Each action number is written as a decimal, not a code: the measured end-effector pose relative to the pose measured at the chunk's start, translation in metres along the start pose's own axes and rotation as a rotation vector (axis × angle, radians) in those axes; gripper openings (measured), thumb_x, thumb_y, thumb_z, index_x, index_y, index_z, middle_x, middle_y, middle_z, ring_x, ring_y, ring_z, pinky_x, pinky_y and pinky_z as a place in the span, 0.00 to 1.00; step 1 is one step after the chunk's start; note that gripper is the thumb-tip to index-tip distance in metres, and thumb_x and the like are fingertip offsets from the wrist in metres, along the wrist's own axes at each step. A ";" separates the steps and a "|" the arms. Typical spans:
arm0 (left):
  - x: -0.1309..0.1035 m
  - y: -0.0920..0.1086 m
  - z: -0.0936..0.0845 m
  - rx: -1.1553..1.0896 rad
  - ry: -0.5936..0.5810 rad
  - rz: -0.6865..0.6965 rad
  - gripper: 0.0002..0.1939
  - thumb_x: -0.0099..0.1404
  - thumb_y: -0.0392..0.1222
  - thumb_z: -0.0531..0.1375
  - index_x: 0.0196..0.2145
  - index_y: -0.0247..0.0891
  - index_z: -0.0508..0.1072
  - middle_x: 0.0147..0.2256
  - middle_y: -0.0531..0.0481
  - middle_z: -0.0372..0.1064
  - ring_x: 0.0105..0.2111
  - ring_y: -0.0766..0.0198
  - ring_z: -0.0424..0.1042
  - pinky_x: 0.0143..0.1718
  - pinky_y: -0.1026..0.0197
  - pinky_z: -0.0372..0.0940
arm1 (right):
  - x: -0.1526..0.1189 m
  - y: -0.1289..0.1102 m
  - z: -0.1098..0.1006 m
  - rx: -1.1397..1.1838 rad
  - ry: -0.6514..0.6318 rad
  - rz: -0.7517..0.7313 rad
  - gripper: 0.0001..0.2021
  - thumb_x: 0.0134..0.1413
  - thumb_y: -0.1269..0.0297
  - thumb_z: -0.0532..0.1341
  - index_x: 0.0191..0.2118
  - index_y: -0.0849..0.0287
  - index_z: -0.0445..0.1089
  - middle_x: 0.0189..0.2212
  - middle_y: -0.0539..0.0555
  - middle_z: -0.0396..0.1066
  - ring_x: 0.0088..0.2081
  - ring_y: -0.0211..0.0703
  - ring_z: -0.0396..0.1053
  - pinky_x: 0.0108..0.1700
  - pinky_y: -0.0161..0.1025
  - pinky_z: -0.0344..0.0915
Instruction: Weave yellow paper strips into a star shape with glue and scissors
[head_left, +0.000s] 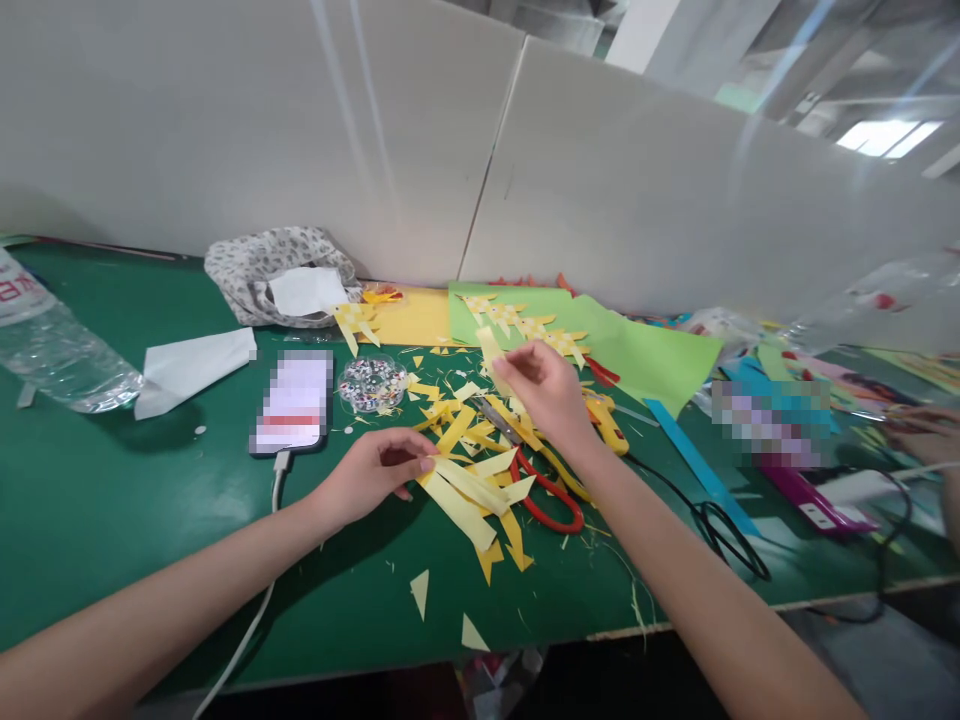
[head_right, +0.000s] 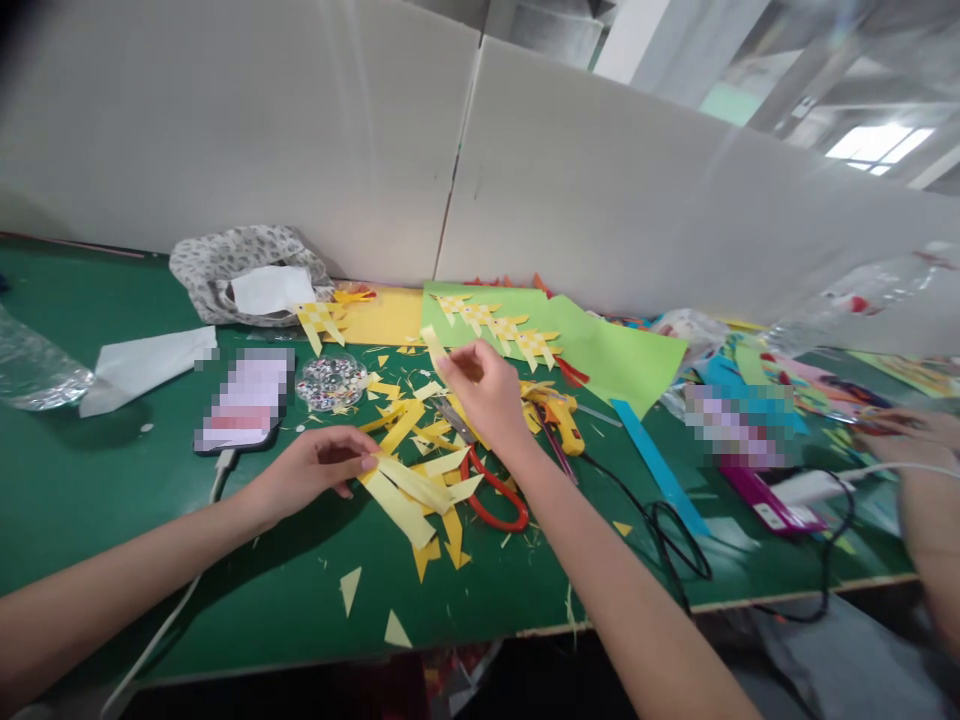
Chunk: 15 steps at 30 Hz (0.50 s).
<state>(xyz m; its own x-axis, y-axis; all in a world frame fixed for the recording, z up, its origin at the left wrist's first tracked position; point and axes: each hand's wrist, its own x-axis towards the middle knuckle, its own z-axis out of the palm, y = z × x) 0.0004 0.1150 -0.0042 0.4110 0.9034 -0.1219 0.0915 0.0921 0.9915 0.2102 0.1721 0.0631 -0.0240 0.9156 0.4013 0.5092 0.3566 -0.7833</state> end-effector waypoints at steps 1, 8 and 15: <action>0.000 0.001 0.000 0.002 0.003 -0.004 0.12 0.56 0.48 0.60 0.34 0.37 0.72 0.29 0.50 0.66 0.28 0.67 0.65 0.23 0.68 0.66 | -0.010 0.001 -0.005 -0.027 -0.016 0.049 0.11 0.45 0.55 0.61 0.28 0.57 0.64 0.26 0.50 0.69 0.30 0.38 0.68 0.35 0.38 0.64; -0.002 0.005 0.001 0.014 -0.001 -0.006 0.12 0.55 0.48 0.60 0.33 0.37 0.72 0.29 0.50 0.67 0.28 0.66 0.65 0.23 0.68 0.66 | -0.046 0.008 -0.016 -0.106 -0.134 0.316 0.13 0.44 0.53 0.60 0.29 0.59 0.68 0.26 0.53 0.73 0.30 0.43 0.71 0.35 0.41 0.65; -0.002 0.006 0.002 0.014 0.005 -0.004 0.11 0.54 0.47 0.61 0.32 0.37 0.73 0.29 0.50 0.67 0.28 0.67 0.65 0.23 0.68 0.66 | -0.047 0.015 -0.006 -0.067 -0.164 0.342 0.13 0.45 0.52 0.59 0.31 0.57 0.69 0.24 0.52 0.73 0.26 0.44 0.70 0.30 0.41 0.65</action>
<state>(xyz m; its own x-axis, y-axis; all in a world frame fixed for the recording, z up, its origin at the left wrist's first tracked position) 0.0019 0.1128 0.0014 0.4057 0.9054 -0.1255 0.1054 0.0901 0.9903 0.2242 0.1331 0.0350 0.0227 0.9991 0.0370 0.5666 0.0177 -0.8238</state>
